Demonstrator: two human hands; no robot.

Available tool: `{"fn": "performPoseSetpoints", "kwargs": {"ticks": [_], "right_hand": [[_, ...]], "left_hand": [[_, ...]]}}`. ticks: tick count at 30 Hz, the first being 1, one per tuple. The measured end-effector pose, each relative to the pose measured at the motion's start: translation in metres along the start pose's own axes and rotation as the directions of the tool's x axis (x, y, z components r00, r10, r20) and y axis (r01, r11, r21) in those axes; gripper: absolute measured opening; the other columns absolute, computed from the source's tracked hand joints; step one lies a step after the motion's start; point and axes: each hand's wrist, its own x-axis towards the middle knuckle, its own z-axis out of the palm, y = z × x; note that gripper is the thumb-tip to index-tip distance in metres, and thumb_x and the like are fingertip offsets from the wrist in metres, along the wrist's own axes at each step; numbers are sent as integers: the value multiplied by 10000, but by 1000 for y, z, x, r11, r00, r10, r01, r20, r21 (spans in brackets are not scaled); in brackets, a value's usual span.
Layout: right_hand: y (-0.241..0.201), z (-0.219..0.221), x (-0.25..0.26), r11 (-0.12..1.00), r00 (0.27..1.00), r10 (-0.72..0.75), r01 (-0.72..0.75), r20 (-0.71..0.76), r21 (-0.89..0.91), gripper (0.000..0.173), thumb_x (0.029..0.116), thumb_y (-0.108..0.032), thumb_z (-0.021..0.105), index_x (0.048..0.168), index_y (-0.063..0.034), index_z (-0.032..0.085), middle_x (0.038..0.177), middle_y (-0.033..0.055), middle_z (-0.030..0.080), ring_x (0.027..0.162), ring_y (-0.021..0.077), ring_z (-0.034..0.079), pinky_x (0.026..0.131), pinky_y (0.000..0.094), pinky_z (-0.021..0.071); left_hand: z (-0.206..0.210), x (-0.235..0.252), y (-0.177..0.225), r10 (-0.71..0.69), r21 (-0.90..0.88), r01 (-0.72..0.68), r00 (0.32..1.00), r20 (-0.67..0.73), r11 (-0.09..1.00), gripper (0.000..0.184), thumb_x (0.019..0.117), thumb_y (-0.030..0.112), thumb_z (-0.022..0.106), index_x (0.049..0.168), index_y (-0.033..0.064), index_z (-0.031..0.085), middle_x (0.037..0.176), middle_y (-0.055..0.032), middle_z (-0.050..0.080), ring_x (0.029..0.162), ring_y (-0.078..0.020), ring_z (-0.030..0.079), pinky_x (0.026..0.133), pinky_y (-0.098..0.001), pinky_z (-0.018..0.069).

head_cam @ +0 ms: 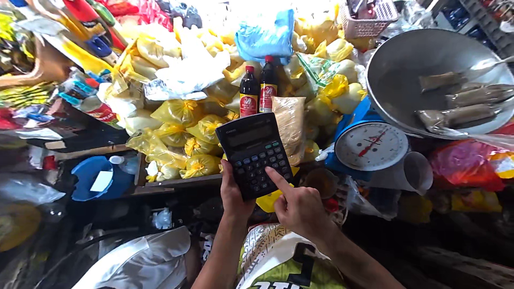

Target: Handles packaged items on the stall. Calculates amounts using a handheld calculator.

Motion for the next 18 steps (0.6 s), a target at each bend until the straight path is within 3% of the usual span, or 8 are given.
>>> {"fn": "performPoseSetpoints", "kwargs": {"ticks": [6, 11, 18], "right_hand": [[-7, 1, 0, 999, 999, -51, 51, 13, 0, 651, 890, -191, 539, 1538, -249, 506, 515, -41, 490, 446, 161, 491, 448, 382, 403], [-7, -11, -11, 997, 986, -49, 59, -160, 59, 545, 897, -166, 560, 1438, -140, 618, 504, -53, 481, 412, 118, 437, 412, 337, 360], [1, 8, -18, 999, 986, -41, 38, -159, -25, 586, 884, -158, 558, 1470, -158, 587, 503, -47, 490, 409, 139, 465, 403, 352, 374]], "left_hand": [[2, 0, 0, -12, 9, 12, 1000, -4, 1000, 629, 1075, 585, 227, 1331, 139, 588, 1184, -130, 699, 1073, -233, 700, 920, -472, 590], [0, 0, 3, -27, -17, 27, 999, 17, 999, 646, 1071, 595, 226, 1339, 132, 588, 1204, -150, 694, 1101, -261, 693, 944, -505, 578], [-3, 1, 10, -54, -88, 57, 998, 32, 995, 668, 1070, 597, 219, 1333, 108, 591, 1211, -166, 693, 1117, -281, 689, 961, -528, 568]]}}
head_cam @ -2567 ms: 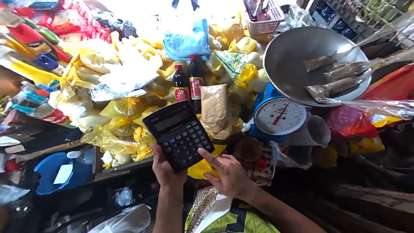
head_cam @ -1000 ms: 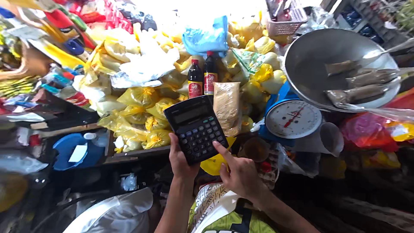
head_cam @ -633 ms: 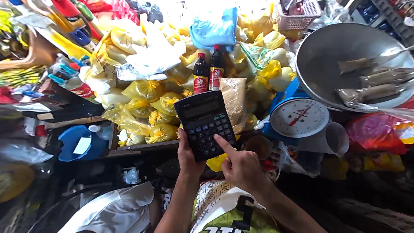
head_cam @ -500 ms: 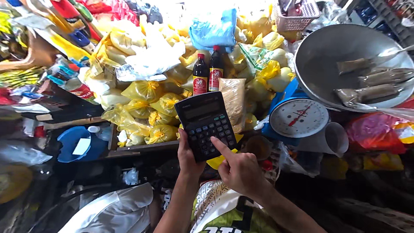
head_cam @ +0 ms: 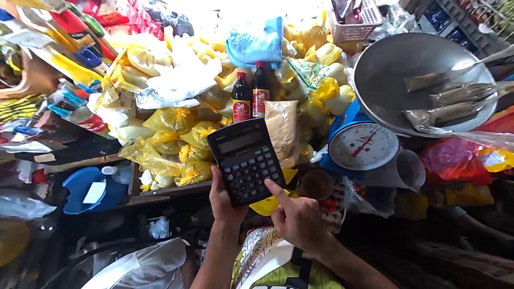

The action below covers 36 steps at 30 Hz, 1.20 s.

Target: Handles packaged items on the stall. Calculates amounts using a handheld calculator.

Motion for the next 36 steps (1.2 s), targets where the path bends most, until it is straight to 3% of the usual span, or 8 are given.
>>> {"fn": "performPoseSetpoints", "kwargs": {"ticks": [6, 11, 14, 21, 27, 30, 33, 36], "right_hand": [[-1, 11, -3, 1000, 998, -22, 22, 66, -6, 632, 874, -174, 567, 1506, -190, 547, 513, -45, 501, 420, 148, 488, 414, 364, 396], [-2, 23, -3, 999, 961, -24, 17, 276, 30, 735, 890, -182, 557, 1602, -252, 389, 524, -29, 507, 456, 193, 533, 441, 407, 435], [2, 26, 0, 998, 944, -15, -8, 329, 69, 748, 905, -189, 548, 1617, -295, 347, 548, -16, 528, 481, 214, 554, 457, 436, 450], [-1, 6, 17, 989, 986, -49, 26, 160, 143, 577, 943, -202, 515, 1520, -211, 530, 542, -36, 521, 458, 158, 506, 436, 390, 420], [-7, 2, 27, 1000, 975, -10, 5, 223, 23, 672, 887, -208, 543, 1556, -240, 478, 521, -36, 499, 453, 175, 504, 453, 396, 412], [-11, 0, 26, 995, 982, -59, 45, 177, 84, 644, 887, -187, 558, 1530, -213, 518, 513, -46, 494, 437, 157, 485, 432, 385, 400], [-13, 2, 24, 999, 971, -47, 41, 236, 32, 660, 897, -195, 542, 1551, -262, 485, 534, -33, 530, 462, 179, 526, 458, 405, 424], [-11, -5, 20, 996, 987, -53, 41, 152, 78, 616, 893, -183, 554, 1507, -229, 549, 520, -41, 513, 440, 153, 497, 435, 382, 407]], "left_hand": [[-12, -5, 7, 42, 25, -42, 999, -16, 999, 668, 1071, 592, 222, 1349, 99, 576, 1221, -186, 686, 1128, -306, 684, 971, -554, 557], [-28, -12, 13, 111, 70, -101, 982, -153, 992, 681, 1073, 594, 214, 1342, 72, 556, 1210, -203, 683, 1120, -323, 687, 961, -576, 557], [-29, -12, 14, 124, 88, -111, 978, -170, 990, 690, 1076, 590, 183, 1343, 71, 553, 1200, -200, 687, 1104, -320, 692, 946, -572, 567], [-12, -7, 8, 122, 111, -107, 983, -138, 988, 661, 1074, 593, 205, 1335, 127, 595, 1202, -157, 695, 1102, -279, 691, 947, -539, 571], [-7, -5, 0, 101, 101, -91, 990, -101, 991, 653, 1069, 603, 221, 1335, 141, 599, 1203, -137, 698, 1101, -254, 691, 946, -506, 575], [-7, -3, -2, 111, 88, -104, 990, -84, 991, 614, 1079, 575, 244, 1338, 138, 589, 1200, -134, 695, 1093, -246, 693, 937, -493, 581], [-4, -4, -6, 101, 89, -94, 992, -71, 992, 603, 1080, 571, 244, 1323, 141, 590, 1173, -125, 704, 1064, -230, 703, 916, -472, 592], [-4, -1, -7, 84, 65, -82, 996, -28, 995, 609, 1078, 573, 247, 1341, 132, 574, 1190, -138, 697, 1081, -242, 699, 926, -486, 588]]}}
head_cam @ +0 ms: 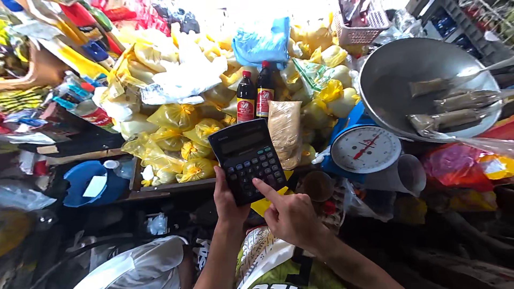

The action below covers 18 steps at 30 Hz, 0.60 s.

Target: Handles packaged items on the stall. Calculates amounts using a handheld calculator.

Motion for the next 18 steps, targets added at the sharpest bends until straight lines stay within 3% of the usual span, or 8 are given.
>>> {"fn": "performPoseSetpoints", "kwargs": {"ticks": [4, 8, 14, 18], "right_hand": [[5, -6, -11, 999, 993, 28, -30, -116, -17, 557, 886, -175, 560, 1440, -159, 619, 505, -50, 487, 413, 130, 449, 411, 355, 366], [16, 9, -15, 989, 994, 103, -106, -40, -98, 623, 877, -192, 556, 1500, -200, 554, 520, -43, 515, 432, 161, 501, 425, 386, 407], [14, 17, -17, 988, 991, 130, -131, -15, -80, 618, 870, -206, 568, 1488, -225, 569, 529, -39, 539, 445, 172, 533, 430, 402, 428], [6, 19, -19, 980, 968, 197, -192, 157, -43, 700, 869, -213, 620, 1550, -291, 476, 621, 20, 641, 554, 242, 638, 527, 504, 514]], "left_hand": [[-1, 1, 0, -18, -19, 18, 1000, 13, 1000, 620, 1076, 577, 247, 1353, 128, 572, 1213, -155, 691, 1111, -273, 690, 953, -519, 572], [-1, 6, -1, -56, -13, 56, 997, -47, 998, 649, 1078, 581, 205, 1349, 119, 573, 1206, -164, 691, 1103, -282, 691, 947, -531, 571], [-9, 2, 1, -69, -8, 68, 994, -81, 998, 661, 1085, 564, 182, 1318, 91, 580, 1164, -176, 704, 1068, -289, 706, 927, -539, 582], [-24, -6, 2, 4, 96, 2, 998, -64, 995, 584, 1104, 504, 209, 1300, 105, 588, 1156, -125, 719, 1075, -262, 707, 926, -529, 591]]}}
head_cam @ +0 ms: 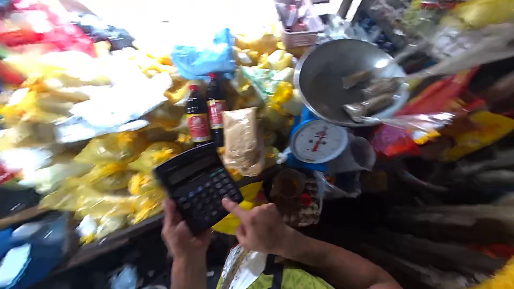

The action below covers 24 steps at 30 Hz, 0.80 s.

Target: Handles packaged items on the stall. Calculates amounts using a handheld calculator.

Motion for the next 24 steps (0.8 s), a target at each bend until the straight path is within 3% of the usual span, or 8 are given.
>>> {"fn": "performPoseSetpoints", "kwargs": {"ticks": [3, 7, 9, 18, 21, 24], "right_hand": [[-2, 4, 1, 1000, 999, 6, -7, 48, 13, 756, 848, -211, 687, 1556, -325, 448, 652, 49, 647, 581, 271, 640, 530, 514, 508], [3, 7, 1, 998, 990, -2, -6, 141, 57, 775, 891, -173, 655, 1599, -312, 371, 681, 74, 639, 612, 292, 633, 545, 505, 497], [6, 6, 1, 995, 987, 4, -21, 162, 100, 829, 882, -159, 659, 1620, -325, 321, 705, 92, 657, 627, 308, 643, 560, 523, 507], [20, -9, 0, 986, 999, 14, -21, 44, 165, 797, 899, -163, 623, 1622, -309, 321, 621, 36, 618, 569, 263, 623, 544, 510, 501], [22, -17, 0, 987, 1000, 17, -19, 15, 160, 767, 905, -174, 608, 1615, -295, 346, 615, 23, 617, 563, 249, 619, 534, 500, 498], [24, -20, 0, 988, 999, 42, -44, 17, 150, 771, 905, -196, 600, 1619, -311, 336, 604, 9, 594, 555, 237, 602, 529, 492, 490]], "left_hand": [[-12, -2, -1, 3, 21, -2, 1000, -26, 1000, 565, 1102, 501, 223, 1288, 111, 587, 1136, -97, 729, 1059, -244, 715, 911, -517, 598], [-31, 4, -9, -20, -82, 17, 999, -26, 996, 566, 1100, 485, 280, 1311, 39, 557, 1158, -188, 706, 1095, -319, 696, 929, -569, 571], [-28, 6, -9, -52, -103, 45, 997, -64, 994, 570, 1093, 505, 292, 1319, 51, 553, 1173, -181, 699, 1110, -316, 688, 935, -578, 564], [3, 19, -13, -119, -116, 120, 993, 14, 986, 553, 1068, 537, 346, 1287, 96, 599, 1194, -141, 706, 1118, -282, 690, 952, -549, 568], [18, 20, -14, -141, -176, 150, 988, 63, 973, 593, 1073, 552, 304, 1291, 87, 600, 1205, -157, 700, 1127, -293, 687, 954, -555, 567], [26, 21, -16, -174, -265, 196, 979, 106, 944, 614, 1051, 584, 341, 1305, 91, 602, 1236, -165, 687, 1159, -301, 672, 980, -566, 549]]}}
